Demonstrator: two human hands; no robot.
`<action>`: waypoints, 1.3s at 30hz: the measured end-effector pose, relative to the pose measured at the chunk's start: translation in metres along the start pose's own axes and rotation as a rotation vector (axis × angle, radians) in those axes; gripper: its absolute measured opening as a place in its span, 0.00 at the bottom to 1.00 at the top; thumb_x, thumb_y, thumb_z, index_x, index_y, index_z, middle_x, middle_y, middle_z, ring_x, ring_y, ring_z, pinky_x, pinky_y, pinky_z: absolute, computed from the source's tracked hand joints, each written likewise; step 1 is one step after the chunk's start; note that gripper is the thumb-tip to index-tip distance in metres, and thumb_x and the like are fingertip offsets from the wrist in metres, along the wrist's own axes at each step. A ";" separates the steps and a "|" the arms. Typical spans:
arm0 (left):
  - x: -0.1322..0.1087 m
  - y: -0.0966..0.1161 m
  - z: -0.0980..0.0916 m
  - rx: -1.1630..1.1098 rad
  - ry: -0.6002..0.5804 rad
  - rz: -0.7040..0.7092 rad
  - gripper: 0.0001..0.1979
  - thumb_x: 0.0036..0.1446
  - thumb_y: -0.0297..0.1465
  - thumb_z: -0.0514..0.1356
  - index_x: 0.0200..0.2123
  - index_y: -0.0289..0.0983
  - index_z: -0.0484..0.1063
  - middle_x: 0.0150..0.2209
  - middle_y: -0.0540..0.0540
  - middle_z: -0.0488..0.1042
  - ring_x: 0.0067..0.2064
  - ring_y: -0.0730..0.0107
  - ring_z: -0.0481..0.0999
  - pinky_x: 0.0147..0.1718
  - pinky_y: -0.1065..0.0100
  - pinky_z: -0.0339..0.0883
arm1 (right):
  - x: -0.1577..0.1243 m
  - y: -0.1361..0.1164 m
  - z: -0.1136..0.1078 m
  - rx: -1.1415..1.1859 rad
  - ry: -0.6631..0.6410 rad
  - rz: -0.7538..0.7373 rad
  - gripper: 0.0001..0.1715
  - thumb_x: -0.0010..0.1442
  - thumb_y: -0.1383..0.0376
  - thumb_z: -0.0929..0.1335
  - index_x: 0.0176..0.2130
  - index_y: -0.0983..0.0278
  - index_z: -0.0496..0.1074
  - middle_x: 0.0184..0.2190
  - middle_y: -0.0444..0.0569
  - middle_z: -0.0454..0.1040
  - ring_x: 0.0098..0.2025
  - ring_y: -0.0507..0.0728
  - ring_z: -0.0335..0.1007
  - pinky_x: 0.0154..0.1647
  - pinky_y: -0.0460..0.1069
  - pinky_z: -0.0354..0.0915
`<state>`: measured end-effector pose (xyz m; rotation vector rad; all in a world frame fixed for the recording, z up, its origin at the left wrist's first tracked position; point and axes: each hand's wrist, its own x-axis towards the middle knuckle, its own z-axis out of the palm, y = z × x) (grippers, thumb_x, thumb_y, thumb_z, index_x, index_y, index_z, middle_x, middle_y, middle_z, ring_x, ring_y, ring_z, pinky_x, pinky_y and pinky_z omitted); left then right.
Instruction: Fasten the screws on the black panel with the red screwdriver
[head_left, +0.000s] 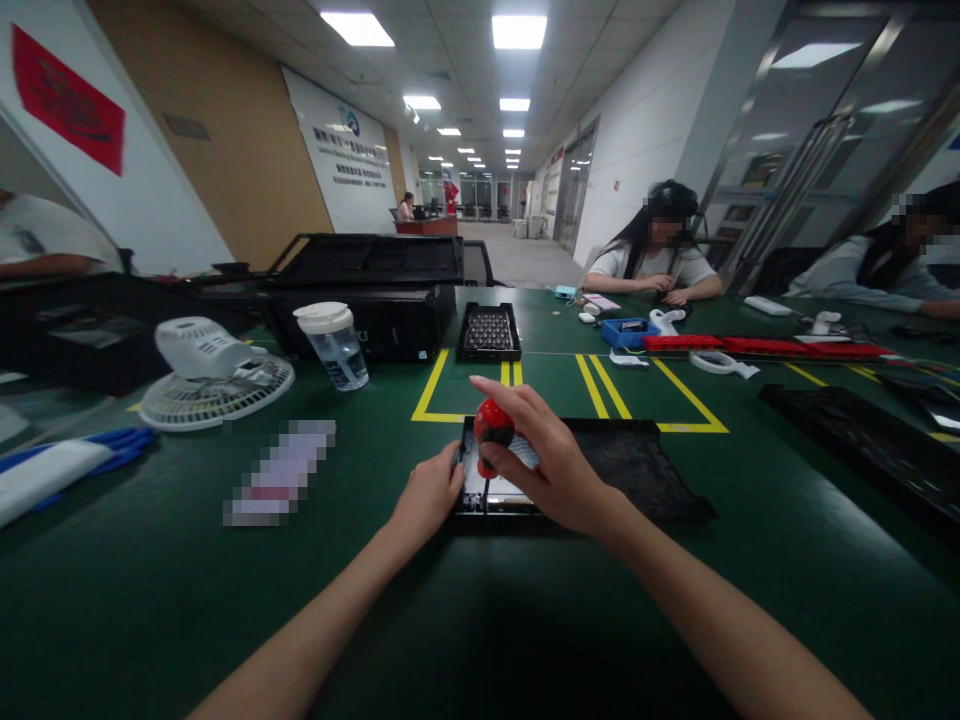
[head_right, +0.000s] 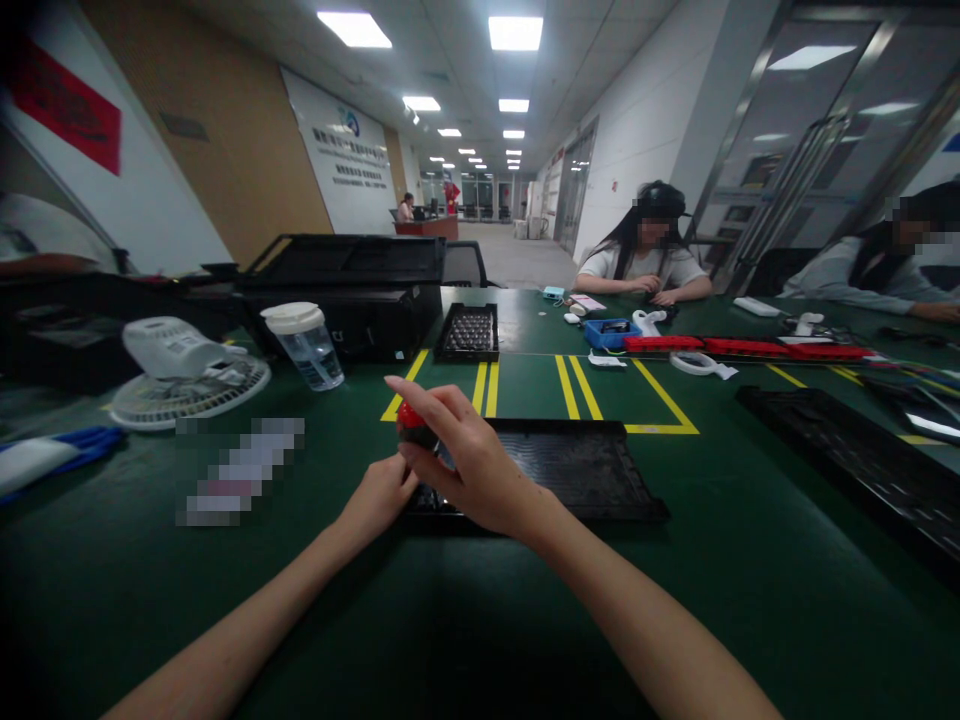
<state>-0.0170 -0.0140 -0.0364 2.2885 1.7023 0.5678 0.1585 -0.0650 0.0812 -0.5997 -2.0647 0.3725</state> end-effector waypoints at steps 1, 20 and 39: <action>0.000 0.000 0.000 -0.006 0.000 0.002 0.13 0.59 0.30 0.48 0.46 0.35 0.63 0.37 0.41 0.74 0.37 0.63 0.75 0.36 0.68 0.63 | 0.000 0.000 -0.001 0.011 -0.003 0.000 0.31 0.60 0.70 0.60 0.61 0.60 0.49 0.45 0.52 0.62 0.45 0.55 0.60 0.48 0.53 0.61; 0.001 0.002 -0.001 0.000 -0.013 -0.030 0.20 0.59 0.31 0.48 0.54 0.35 0.59 0.41 0.40 0.74 0.42 0.63 0.74 0.41 0.67 0.64 | -0.004 0.027 0.001 0.261 0.115 0.168 0.27 0.60 0.66 0.61 0.58 0.58 0.53 0.49 0.52 0.63 0.49 0.57 0.63 0.47 0.55 0.67; 0.000 0.003 -0.003 -0.010 -0.013 -0.024 0.20 0.59 0.31 0.47 0.54 0.34 0.59 0.38 0.41 0.75 0.37 0.64 0.75 0.36 0.69 0.64 | -0.005 0.024 0.007 0.281 0.246 0.178 0.24 0.54 0.68 0.67 0.49 0.59 0.57 0.41 0.48 0.66 0.41 0.53 0.67 0.43 0.51 0.68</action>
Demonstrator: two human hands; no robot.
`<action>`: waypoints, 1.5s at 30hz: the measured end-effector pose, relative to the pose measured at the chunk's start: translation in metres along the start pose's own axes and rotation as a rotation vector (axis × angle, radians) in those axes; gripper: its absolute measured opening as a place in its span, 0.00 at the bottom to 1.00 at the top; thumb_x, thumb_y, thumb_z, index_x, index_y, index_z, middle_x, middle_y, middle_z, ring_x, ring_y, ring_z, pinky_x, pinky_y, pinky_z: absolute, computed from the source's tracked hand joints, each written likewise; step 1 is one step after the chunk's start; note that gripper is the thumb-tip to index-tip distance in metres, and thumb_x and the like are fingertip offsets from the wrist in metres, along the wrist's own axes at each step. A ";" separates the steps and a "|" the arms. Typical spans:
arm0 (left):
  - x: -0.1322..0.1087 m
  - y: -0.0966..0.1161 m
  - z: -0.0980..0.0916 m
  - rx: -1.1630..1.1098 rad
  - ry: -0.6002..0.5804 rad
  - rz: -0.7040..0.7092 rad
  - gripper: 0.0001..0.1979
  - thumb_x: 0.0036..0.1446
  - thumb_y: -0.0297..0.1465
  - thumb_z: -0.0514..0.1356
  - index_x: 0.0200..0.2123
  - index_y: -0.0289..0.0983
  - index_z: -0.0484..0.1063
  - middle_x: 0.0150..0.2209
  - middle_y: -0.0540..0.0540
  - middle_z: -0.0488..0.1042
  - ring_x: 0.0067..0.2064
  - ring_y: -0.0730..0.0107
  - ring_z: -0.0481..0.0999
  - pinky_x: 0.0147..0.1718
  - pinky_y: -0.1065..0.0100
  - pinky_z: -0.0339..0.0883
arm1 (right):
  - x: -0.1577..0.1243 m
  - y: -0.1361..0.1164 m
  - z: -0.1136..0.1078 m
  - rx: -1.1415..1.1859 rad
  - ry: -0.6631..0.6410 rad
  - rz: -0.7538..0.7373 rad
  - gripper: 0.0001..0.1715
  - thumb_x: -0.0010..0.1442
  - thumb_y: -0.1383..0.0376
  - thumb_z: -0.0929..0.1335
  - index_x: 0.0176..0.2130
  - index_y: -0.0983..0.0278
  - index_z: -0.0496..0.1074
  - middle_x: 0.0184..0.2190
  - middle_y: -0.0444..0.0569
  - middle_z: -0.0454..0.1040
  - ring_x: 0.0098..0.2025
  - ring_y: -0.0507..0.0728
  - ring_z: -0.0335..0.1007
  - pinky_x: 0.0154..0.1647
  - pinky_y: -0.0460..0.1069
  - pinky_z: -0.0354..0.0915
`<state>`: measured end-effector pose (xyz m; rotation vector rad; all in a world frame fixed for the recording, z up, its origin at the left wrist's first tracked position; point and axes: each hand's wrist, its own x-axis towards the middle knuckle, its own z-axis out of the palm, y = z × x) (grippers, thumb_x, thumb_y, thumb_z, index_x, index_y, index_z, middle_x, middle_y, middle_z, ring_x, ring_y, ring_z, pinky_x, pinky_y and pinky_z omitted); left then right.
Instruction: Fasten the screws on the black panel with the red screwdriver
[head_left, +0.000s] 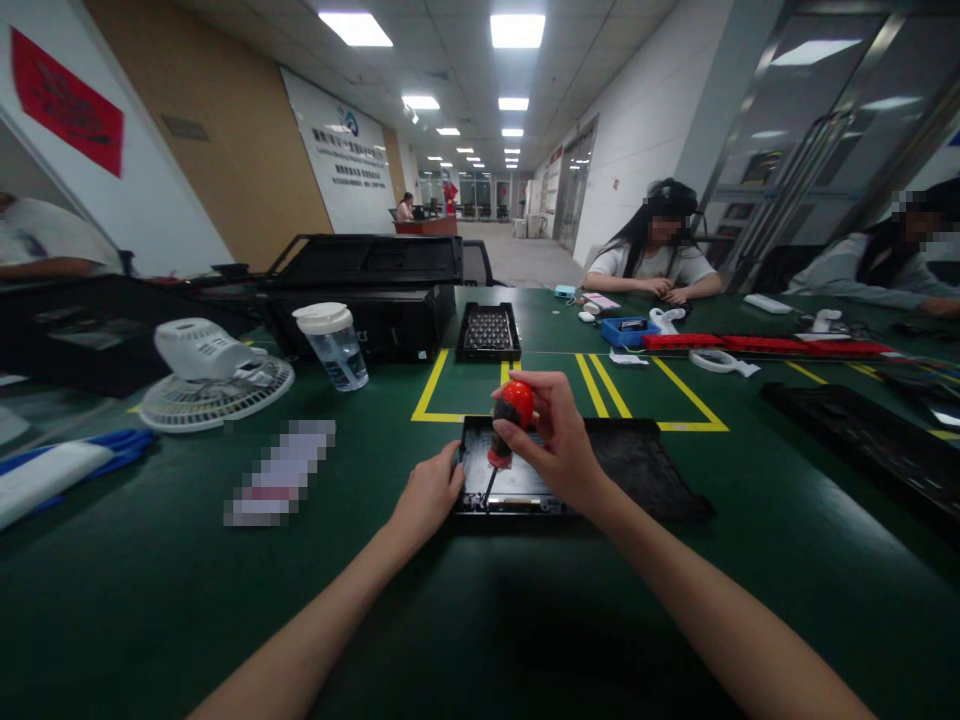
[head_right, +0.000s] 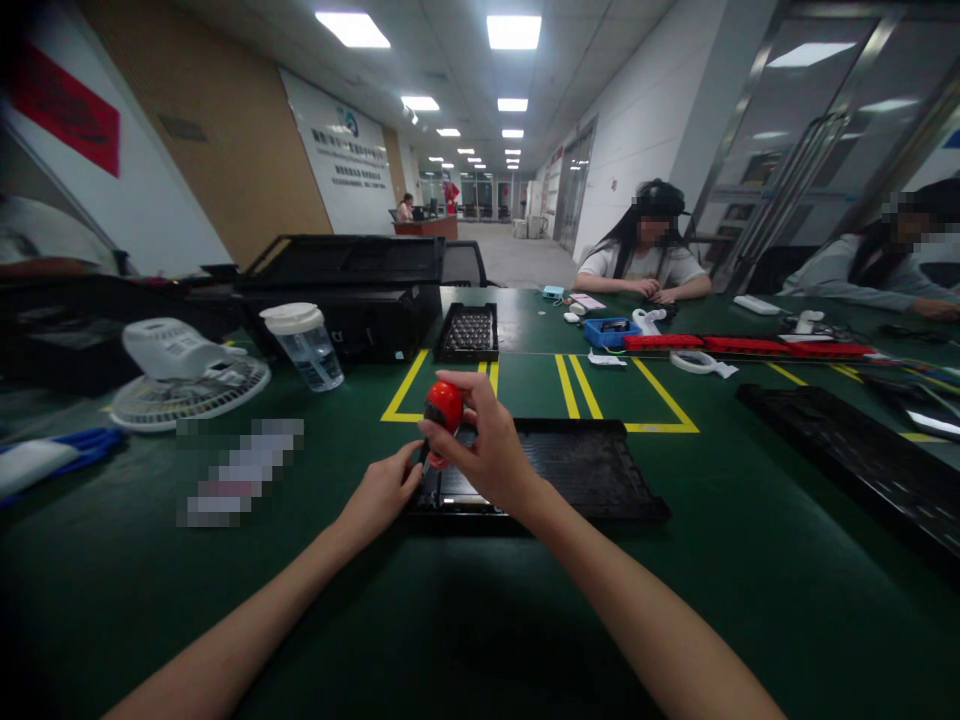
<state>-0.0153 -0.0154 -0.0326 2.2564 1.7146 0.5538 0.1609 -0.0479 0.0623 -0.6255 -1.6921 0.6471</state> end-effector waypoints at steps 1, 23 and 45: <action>0.000 0.001 -0.001 0.000 0.000 -0.001 0.20 0.59 0.31 0.47 0.54 0.34 0.59 0.38 0.41 0.75 0.37 0.65 0.75 0.36 0.69 0.64 | 0.000 0.001 0.000 0.016 0.002 0.002 0.24 0.54 0.69 0.67 0.48 0.59 0.56 0.41 0.48 0.67 0.41 0.53 0.68 0.43 0.52 0.68; 0.000 0.002 -0.001 -0.012 0.000 -0.009 0.20 0.59 0.31 0.48 0.55 0.34 0.59 0.37 0.41 0.75 0.37 0.65 0.75 0.37 0.69 0.63 | -0.002 0.003 0.000 -0.100 0.121 -0.044 0.24 0.50 0.67 0.70 0.42 0.60 0.55 0.35 0.45 0.67 0.34 0.52 0.69 0.36 0.50 0.69; 0.000 0.002 -0.001 -0.014 -0.001 -0.011 0.20 0.59 0.31 0.48 0.54 0.35 0.59 0.39 0.41 0.75 0.40 0.63 0.75 0.40 0.68 0.64 | 0.000 -0.008 -0.007 0.082 -0.049 -0.017 0.12 0.62 0.65 0.59 0.47 0.60 0.56 0.42 0.49 0.67 0.34 0.51 0.68 0.40 0.51 0.67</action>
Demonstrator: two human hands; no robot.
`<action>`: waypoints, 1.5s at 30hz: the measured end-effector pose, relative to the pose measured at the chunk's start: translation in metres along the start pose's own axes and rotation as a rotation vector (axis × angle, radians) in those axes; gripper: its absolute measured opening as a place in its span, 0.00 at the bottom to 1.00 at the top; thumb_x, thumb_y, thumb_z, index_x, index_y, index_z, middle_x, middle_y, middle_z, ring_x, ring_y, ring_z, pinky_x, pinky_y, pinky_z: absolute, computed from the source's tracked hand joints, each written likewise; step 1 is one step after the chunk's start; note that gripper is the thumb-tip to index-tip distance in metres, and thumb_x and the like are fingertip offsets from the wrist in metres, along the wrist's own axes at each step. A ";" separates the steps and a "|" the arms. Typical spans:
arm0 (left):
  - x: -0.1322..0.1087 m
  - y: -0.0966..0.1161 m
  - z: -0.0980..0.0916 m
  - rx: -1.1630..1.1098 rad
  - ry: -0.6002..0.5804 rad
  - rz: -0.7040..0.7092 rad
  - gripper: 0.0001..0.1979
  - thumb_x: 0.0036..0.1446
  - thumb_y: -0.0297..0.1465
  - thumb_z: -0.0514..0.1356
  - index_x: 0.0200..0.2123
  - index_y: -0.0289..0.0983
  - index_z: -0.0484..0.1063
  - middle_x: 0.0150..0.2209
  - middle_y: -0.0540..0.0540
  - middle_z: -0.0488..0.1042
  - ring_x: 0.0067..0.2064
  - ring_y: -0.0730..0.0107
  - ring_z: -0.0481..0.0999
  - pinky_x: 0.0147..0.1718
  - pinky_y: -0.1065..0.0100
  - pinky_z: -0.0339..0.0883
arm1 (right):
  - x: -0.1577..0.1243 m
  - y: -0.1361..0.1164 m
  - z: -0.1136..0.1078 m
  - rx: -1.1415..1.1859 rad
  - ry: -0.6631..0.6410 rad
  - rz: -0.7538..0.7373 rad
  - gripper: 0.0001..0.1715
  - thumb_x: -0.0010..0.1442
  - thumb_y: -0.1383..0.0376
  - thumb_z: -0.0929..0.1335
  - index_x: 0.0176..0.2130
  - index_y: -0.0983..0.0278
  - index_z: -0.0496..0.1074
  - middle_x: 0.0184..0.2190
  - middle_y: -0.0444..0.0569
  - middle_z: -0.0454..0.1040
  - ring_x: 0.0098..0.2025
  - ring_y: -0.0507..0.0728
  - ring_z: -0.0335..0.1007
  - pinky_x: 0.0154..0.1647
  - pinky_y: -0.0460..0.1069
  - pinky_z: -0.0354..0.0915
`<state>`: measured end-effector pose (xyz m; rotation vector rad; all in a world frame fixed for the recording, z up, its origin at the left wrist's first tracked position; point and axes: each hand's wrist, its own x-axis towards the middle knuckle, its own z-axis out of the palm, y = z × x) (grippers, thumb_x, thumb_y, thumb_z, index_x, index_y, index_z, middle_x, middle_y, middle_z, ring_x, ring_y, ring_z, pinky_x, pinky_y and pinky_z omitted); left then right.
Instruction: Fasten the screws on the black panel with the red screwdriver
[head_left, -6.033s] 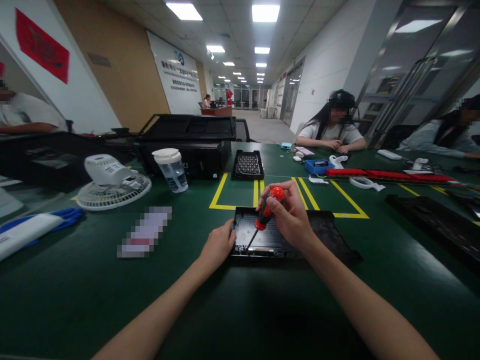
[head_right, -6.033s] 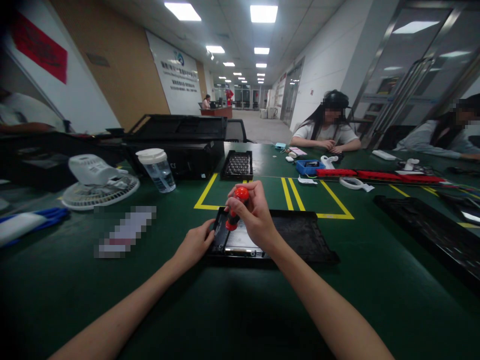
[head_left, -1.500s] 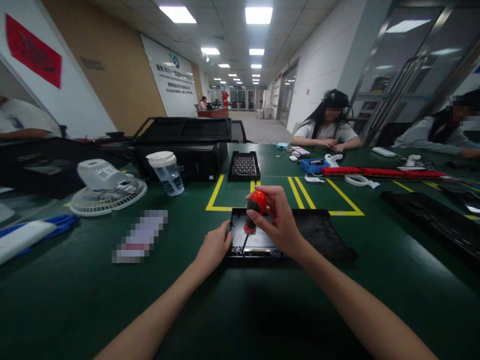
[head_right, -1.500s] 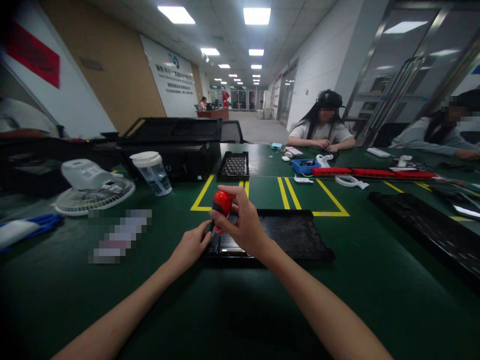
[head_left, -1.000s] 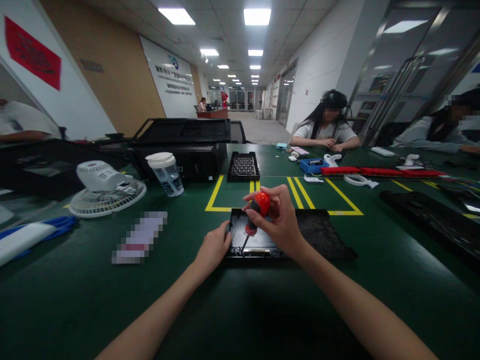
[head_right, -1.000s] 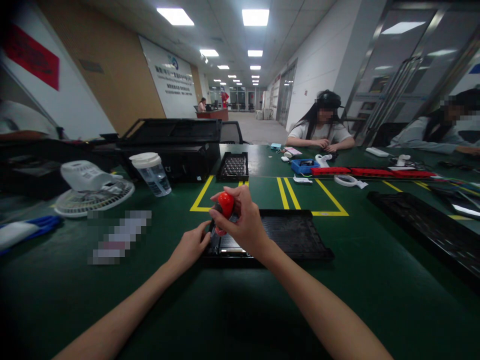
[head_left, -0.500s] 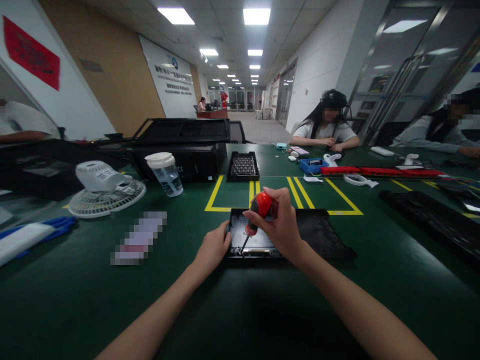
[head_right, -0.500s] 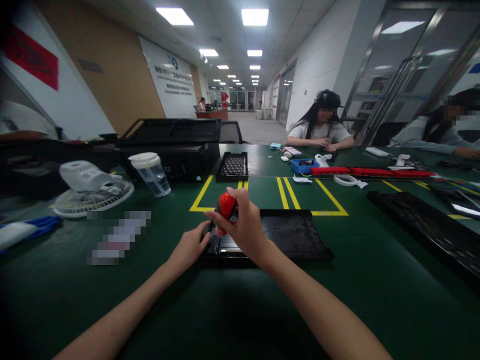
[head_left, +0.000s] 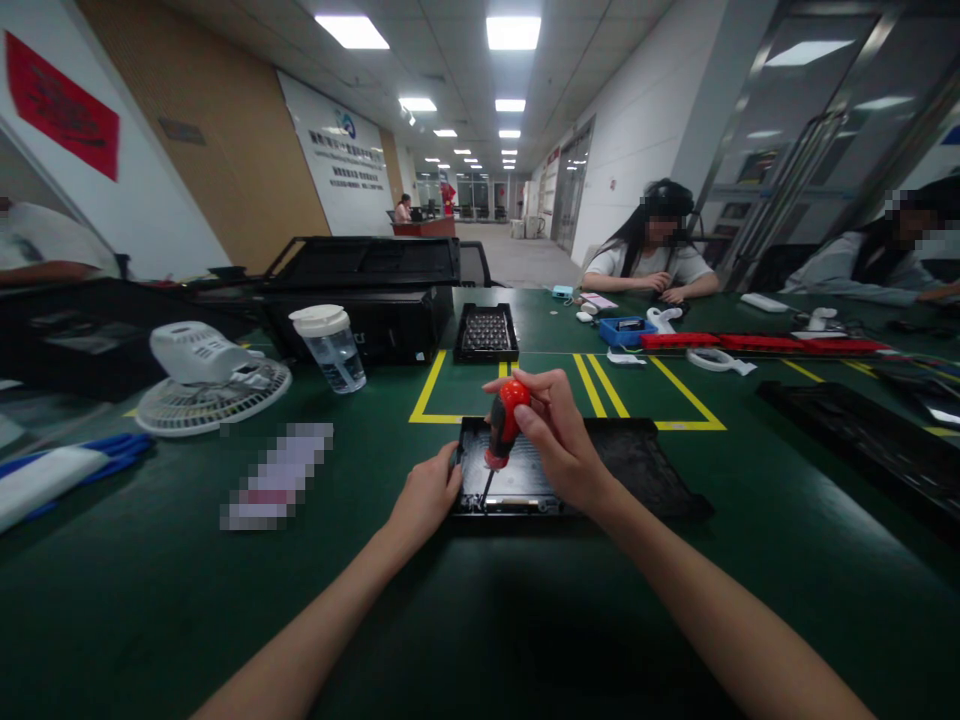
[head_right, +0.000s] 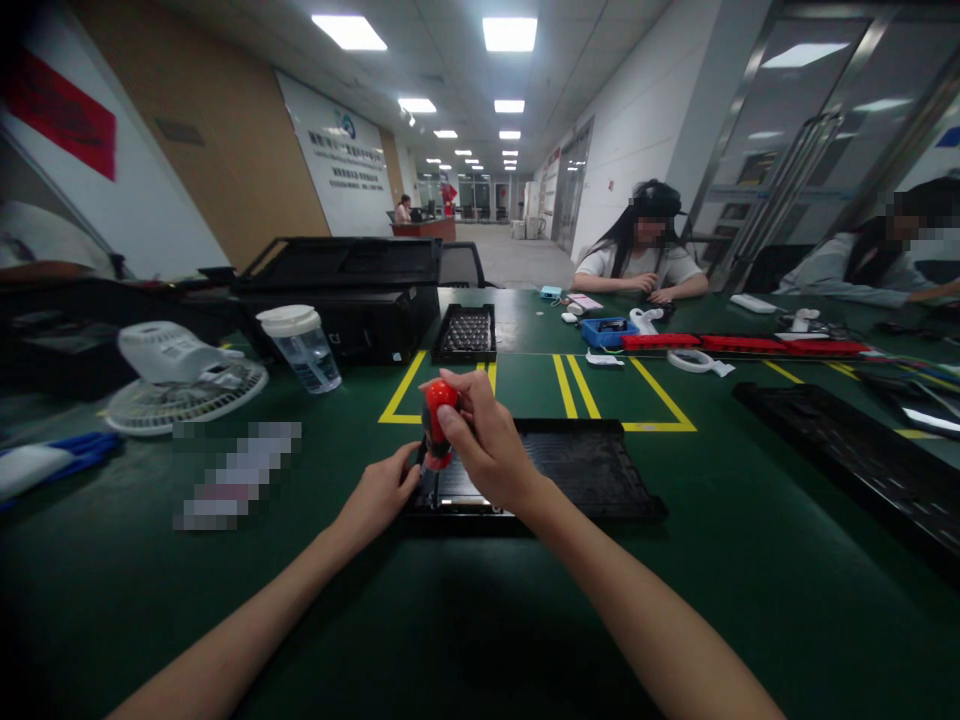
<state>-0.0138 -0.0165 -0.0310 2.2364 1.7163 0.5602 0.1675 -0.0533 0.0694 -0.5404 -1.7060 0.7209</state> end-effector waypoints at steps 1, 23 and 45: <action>0.000 0.000 0.000 -0.001 0.003 0.000 0.20 0.59 0.31 0.48 0.54 0.35 0.59 0.40 0.41 0.75 0.41 0.63 0.74 0.40 0.67 0.64 | 0.001 0.000 -0.001 0.013 -0.020 0.000 0.12 0.62 0.65 0.59 0.47 0.60 0.56 0.44 0.50 0.67 0.37 0.51 0.69 0.40 0.51 0.67; 0.000 0.001 0.000 -0.015 0.003 -0.003 0.19 0.60 0.32 0.47 0.54 0.35 0.60 0.37 0.42 0.75 0.37 0.64 0.75 0.36 0.69 0.64 | 0.002 0.006 0.000 -0.178 0.080 -0.029 0.14 0.55 0.64 0.67 0.40 0.60 0.58 0.37 0.47 0.67 0.37 0.52 0.67 0.40 0.52 0.68; 0.001 0.001 0.000 0.022 -0.020 -0.013 0.19 0.59 0.31 0.48 0.54 0.36 0.59 0.37 0.43 0.74 0.36 0.65 0.74 0.35 0.70 0.62 | -0.001 0.008 0.006 -0.266 0.174 -0.185 0.20 0.49 0.70 0.71 0.38 0.60 0.59 0.36 0.44 0.61 0.35 0.50 0.64 0.31 0.47 0.69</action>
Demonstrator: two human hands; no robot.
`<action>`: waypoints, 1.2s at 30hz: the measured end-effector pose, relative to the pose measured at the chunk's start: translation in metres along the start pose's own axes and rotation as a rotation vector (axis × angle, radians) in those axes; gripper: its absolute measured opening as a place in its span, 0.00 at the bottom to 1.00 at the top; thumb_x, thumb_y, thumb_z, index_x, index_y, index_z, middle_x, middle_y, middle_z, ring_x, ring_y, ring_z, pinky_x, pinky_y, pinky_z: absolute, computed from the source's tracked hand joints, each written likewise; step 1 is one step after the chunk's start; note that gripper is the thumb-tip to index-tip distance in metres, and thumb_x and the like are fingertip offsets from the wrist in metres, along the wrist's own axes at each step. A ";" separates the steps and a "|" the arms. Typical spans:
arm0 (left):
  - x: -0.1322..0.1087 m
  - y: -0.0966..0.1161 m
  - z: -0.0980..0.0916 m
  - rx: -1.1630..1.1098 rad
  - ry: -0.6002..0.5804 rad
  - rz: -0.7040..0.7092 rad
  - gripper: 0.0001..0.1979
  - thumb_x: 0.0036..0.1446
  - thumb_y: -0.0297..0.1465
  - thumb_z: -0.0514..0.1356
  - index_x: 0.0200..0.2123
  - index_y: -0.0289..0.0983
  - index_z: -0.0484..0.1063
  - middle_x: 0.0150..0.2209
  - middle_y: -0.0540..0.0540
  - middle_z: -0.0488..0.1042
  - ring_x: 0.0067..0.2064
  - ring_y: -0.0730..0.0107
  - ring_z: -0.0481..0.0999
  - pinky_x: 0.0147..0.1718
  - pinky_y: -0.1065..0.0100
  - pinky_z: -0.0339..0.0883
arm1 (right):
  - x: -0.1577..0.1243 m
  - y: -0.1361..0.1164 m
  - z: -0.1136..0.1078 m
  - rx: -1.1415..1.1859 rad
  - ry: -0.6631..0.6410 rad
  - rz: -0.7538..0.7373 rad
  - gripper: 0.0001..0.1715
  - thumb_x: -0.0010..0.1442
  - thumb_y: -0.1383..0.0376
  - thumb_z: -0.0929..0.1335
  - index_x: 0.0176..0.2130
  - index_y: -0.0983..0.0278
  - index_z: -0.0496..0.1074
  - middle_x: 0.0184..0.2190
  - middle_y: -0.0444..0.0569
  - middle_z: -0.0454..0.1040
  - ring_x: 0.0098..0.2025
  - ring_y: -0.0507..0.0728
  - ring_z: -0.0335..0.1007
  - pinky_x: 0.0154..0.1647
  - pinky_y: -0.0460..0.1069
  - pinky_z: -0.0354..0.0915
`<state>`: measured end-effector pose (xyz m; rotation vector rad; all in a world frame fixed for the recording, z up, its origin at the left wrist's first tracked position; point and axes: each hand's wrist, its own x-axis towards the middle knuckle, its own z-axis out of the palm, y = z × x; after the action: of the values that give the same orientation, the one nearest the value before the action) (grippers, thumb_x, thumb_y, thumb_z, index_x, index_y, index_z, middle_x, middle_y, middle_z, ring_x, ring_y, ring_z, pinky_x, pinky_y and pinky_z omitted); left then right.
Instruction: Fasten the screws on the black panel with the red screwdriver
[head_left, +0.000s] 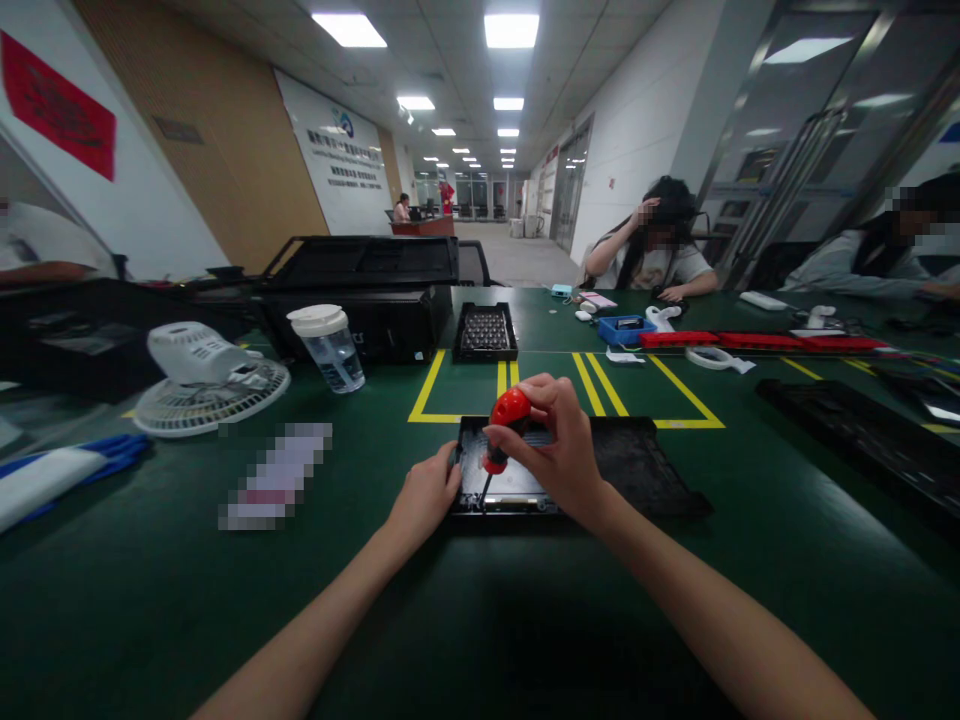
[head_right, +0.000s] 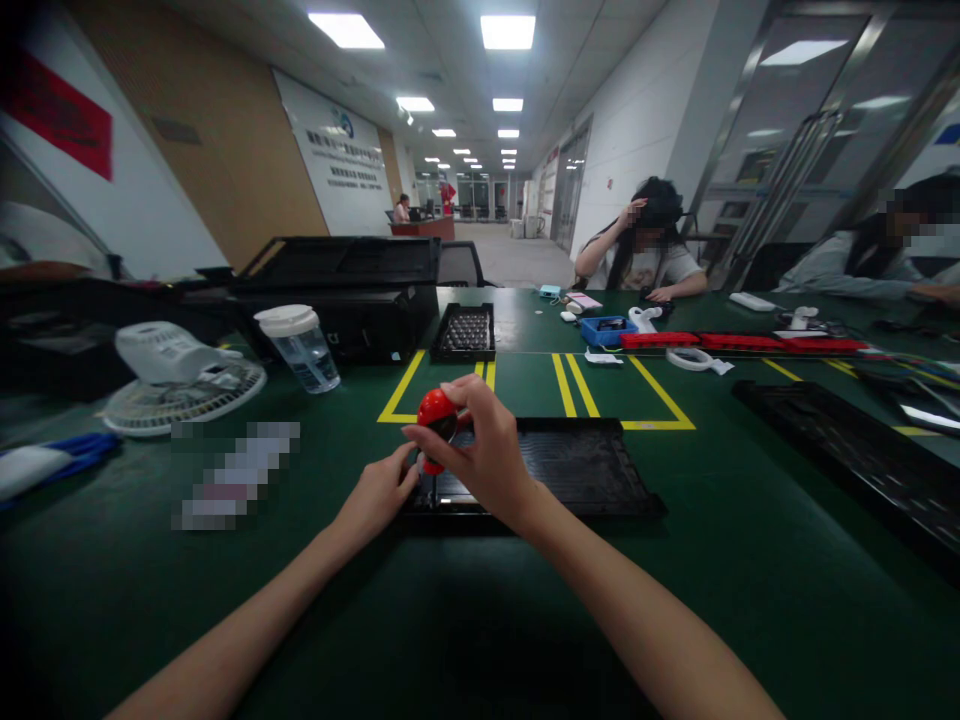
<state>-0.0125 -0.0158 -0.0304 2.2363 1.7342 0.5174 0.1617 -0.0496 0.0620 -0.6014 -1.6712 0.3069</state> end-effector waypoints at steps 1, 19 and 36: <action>0.000 0.000 0.000 0.004 -0.002 -0.006 0.19 0.59 0.31 0.48 0.54 0.35 0.59 0.37 0.42 0.74 0.36 0.65 0.74 0.35 0.70 0.62 | 0.000 0.000 0.000 0.000 -0.002 -0.003 0.20 0.49 0.70 0.71 0.38 0.60 0.58 0.36 0.44 0.61 0.34 0.50 0.64 0.31 0.47 0.69; -0.001 -0.001 0.000 -0.018 0.007 0.017 0.15 0.59 0.31 0.48 0.49 0.36 0.61 0.38 0.42 0.74 0.37 0.65 0.74 0.33 0.70 0.63 | -0.005 -0.004 0.003 -0.141 0.043 -0.096 0.23 0.49 0.69 0.71 0.40 0.60 0.56 0.33 0.43 0.60 0.31 0.50 0.61 0.25 0.45 0.65; -0.003 0.003 -0.005 -0.035 -0.008 -0.006 0.17 0.59 0.30 0.48 0.51 0.34 0.62 0.41 0.39 0.74 0.40 0.62 0.74 0.37 0.67 0.64 | -0.017 -0.008 0.015 -0.207 0.166 -0.180 0.25 0.49 0.66 0.71 0.45 0.59 0.57 0.33 0.44 0.60 0.30 0.50 0.61 0.26 0.47 0.64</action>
<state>-0.0130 -0.0194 -0.0253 2.2063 1.7140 0.5331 0.1471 -0.0639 0.0489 -0.6072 -1.5937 -0.0453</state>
